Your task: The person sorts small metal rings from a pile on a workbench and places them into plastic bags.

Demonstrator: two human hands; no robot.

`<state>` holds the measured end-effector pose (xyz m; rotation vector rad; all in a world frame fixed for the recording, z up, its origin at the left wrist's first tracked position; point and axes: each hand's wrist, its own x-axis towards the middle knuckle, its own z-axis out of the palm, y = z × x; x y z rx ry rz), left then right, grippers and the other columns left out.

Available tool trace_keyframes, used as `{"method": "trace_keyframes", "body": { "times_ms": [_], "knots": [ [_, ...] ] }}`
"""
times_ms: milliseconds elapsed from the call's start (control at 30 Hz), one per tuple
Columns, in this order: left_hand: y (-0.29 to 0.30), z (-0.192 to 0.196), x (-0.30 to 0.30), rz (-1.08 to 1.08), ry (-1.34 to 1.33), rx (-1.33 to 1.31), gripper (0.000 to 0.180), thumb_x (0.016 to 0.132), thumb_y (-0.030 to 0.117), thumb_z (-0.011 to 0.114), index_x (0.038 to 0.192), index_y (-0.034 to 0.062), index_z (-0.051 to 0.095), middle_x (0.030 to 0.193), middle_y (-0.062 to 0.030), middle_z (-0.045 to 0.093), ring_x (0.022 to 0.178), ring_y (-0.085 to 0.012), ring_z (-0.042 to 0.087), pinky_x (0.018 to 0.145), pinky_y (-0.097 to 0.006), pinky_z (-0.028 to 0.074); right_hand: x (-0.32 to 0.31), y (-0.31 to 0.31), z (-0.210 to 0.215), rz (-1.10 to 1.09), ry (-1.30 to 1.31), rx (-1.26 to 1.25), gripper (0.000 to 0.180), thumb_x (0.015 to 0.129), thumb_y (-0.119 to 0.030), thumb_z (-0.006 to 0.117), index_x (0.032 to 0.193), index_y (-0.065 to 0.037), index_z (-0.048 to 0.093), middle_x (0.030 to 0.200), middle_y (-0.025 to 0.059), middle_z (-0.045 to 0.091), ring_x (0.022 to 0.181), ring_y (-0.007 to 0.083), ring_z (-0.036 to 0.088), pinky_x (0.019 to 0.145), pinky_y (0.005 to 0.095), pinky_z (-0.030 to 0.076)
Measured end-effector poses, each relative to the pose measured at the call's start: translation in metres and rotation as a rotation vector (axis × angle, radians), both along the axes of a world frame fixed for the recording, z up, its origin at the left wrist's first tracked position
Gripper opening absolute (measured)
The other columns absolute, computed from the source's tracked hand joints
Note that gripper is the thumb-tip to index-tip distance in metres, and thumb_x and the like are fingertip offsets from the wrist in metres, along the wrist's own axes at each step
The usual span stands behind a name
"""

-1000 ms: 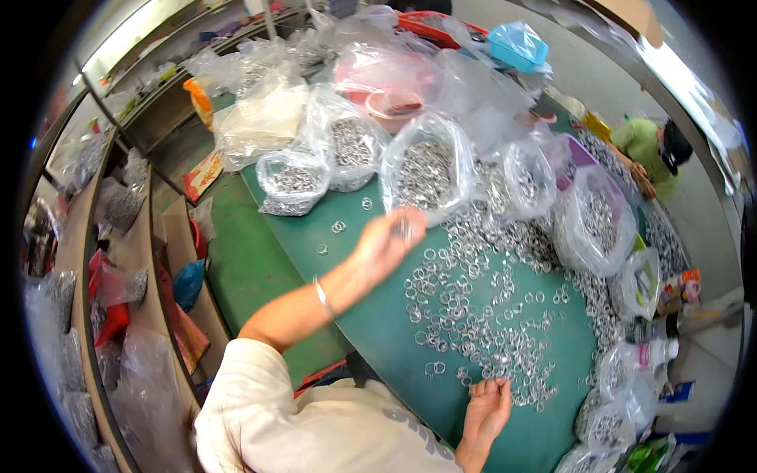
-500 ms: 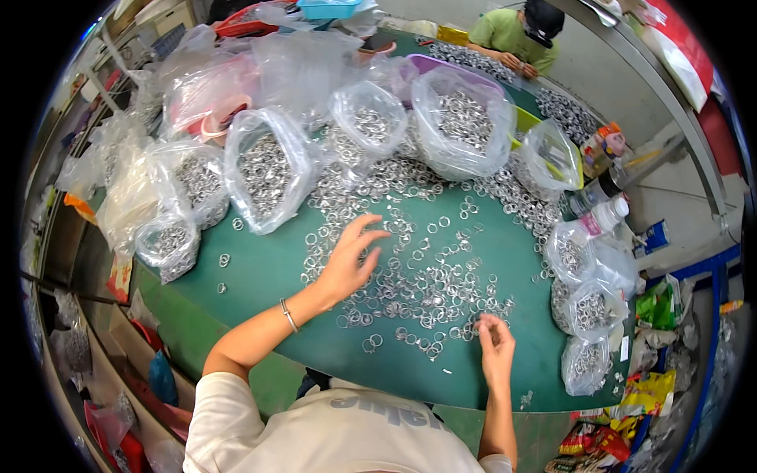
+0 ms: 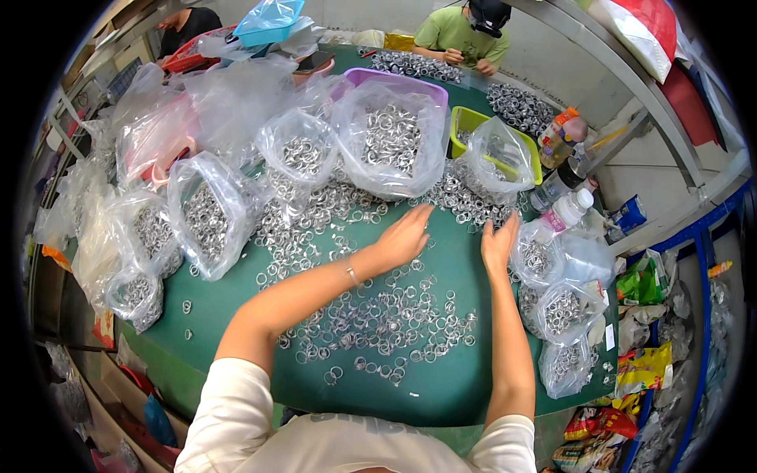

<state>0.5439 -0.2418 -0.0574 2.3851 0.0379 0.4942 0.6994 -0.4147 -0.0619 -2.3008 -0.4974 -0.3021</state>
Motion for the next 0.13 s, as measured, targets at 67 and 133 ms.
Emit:
{"method": "trace_keyframes", "body": {
  "times_ms": [67, 133],
  "knots": [
    [-0.002, -0.001, 0.028, 0.019, 0.022, 0.023, 0.061, 0.084, 0.009, 0.060, 0.135, -0.0051, 0.032, 0.140, -0.0248, 0.036, 0.131, -0.0386, 0.035, 0.110, -0.040, 0.030, 0.017, 0.008, -0.002, -0.074, -0.068, -0.104, 0.071, 0.085, -0.021, 0.062, 0.135, 0.016, 0.027, 0.141, 0.0319, 0.031, 0.135, 0.0450, 0.023, 0.114, 0.0448, 0.014],
    [-0.002, -0.008, 0.051, 0.043, 0.056, 0.055, 0.060, 0.085, 0.009, 0.060, 0.136, -0.0028, 0.032, 0.142, -0.0247, 0.033, 0.133, -0.0392, 0.031, 0.111, -0.039, 0.029, 0.025, 0.020, 0.001, -0.150, -0.023, -0.208, 0.077, 0.084, -0.025, 0.064, 0.138, 0.013, 0.024, 0.145, 0.0311, 0.025, 0.136, 0.0449, 0.020, 0.114, 0.0459, 0.015]
  ]
}}
